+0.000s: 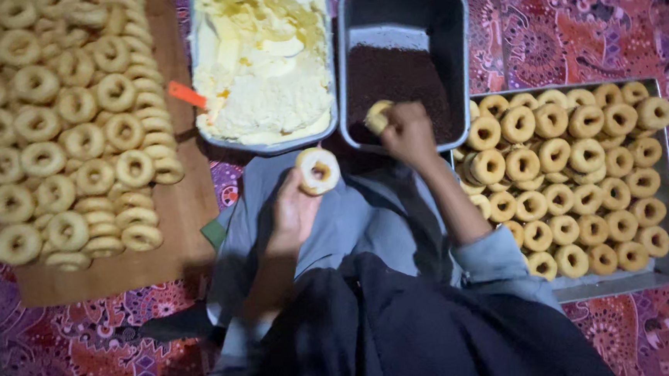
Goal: The person sits on the floor and repeatedly picks up ring-shaped pastries, splits them open, fills them with a yellow cream, and places them into a tray of dark crumbs. The finished pastries are then arranged on a metal tray.
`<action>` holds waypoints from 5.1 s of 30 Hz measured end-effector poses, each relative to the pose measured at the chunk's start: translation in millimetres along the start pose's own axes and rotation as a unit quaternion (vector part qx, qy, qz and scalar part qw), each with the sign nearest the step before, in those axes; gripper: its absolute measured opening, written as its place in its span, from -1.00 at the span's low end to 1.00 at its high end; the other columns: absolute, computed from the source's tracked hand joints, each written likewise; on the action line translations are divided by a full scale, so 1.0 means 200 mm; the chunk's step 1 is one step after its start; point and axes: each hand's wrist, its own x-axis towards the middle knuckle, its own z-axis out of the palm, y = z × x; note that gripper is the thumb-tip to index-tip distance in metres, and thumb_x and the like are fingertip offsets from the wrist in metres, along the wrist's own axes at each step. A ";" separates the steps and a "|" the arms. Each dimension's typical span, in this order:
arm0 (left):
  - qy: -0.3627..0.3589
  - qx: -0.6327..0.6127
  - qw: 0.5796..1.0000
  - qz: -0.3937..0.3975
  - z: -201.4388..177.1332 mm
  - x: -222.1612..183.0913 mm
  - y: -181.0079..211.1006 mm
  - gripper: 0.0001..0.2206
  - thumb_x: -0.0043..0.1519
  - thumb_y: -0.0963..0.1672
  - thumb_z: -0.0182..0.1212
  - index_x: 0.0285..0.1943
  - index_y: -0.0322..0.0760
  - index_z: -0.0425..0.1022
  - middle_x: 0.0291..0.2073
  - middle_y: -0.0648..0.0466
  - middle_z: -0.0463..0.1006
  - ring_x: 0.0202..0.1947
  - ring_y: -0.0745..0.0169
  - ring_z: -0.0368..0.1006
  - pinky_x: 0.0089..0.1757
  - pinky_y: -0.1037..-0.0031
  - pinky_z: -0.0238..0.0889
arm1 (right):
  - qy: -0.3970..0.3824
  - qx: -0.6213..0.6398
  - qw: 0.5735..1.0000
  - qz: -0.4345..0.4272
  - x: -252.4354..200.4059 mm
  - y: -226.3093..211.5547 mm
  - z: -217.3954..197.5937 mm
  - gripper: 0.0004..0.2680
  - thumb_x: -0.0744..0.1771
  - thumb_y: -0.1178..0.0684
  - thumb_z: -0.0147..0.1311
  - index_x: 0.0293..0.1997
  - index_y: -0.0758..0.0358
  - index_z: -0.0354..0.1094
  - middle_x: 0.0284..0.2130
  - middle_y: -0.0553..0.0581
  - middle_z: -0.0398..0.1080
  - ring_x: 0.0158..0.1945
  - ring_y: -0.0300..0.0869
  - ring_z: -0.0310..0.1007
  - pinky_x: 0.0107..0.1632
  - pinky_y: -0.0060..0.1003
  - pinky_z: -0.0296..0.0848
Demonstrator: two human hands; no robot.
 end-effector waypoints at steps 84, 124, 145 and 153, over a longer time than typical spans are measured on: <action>0.744 0.504 0.404 0.170 -1.16 0.22 1.44 -0.21 -0.23 0.01 0.58 0.04 -0.57 0.22 0.06 -0.41 0.23 0.09 -0.50 0.20 -0.09 -0.13 0.29 | 0.362 0.146 0.875 0.286 -0.50 0.25 -0.38 -0.86 0.43 0.27 0.05 0.12 0.34 0.32 -0.09 0.09 0.38 -0.21 -0.28 0.39 -0.33 -0.48 0.43; 0.184 0.155 0.944 0.227 -0.31 0.18 0.01 -0.59 0.37 0.01 0.13 0.22 -0.39 0.40 0.19 -0.09 0.42 0.25 -0.01 0.32 0.26 0.19 0.18 | -0.166 0.076 0.979 -0.088 0.48 -0.53 0.53 -0.73 0.24 0.21 0.27 0.05 0.27 0.52 -0.12 0.27 0.52 -0.03 0.12 0.45 0.06 -0.10 0.45; 0.133 -0.062 0.968 0.203 -0.54 0.22 0.01 -0.55 0.40 0.00 -0.07 0.38 -0.33 0.29 0.27 -0.03 0.42 0.30 0.09 0.35 0.29 0.20 0.19 | -0.173 0.089 0.977 -0.090 0.42 -0.74 0.41 -0.76 0.22 0.16 0.32 -0.05 0.29 0.53 -0.24 0.21 0.52 -0.07 0.11 0.45 0.05 -0.05 0.43; 0.135 -0.068 0.973 0.174 -0.42 0.21 -0.03 -0.48 0.50 0.07 -0.14 0.44 -0.42 0.25 0.28 -0.11 0.37 0.26 0.01 0.28 0.21 0.19 0.11 | -0.157 0.200 0.956 -0.144 0.19 -0.69 0.29 -0.76 0.23 0.18 0.30 -0.03 0.26 0.53 -0.17 0.21 0.52 -0.03 0.09 0.48 0.09 -0.05 0.44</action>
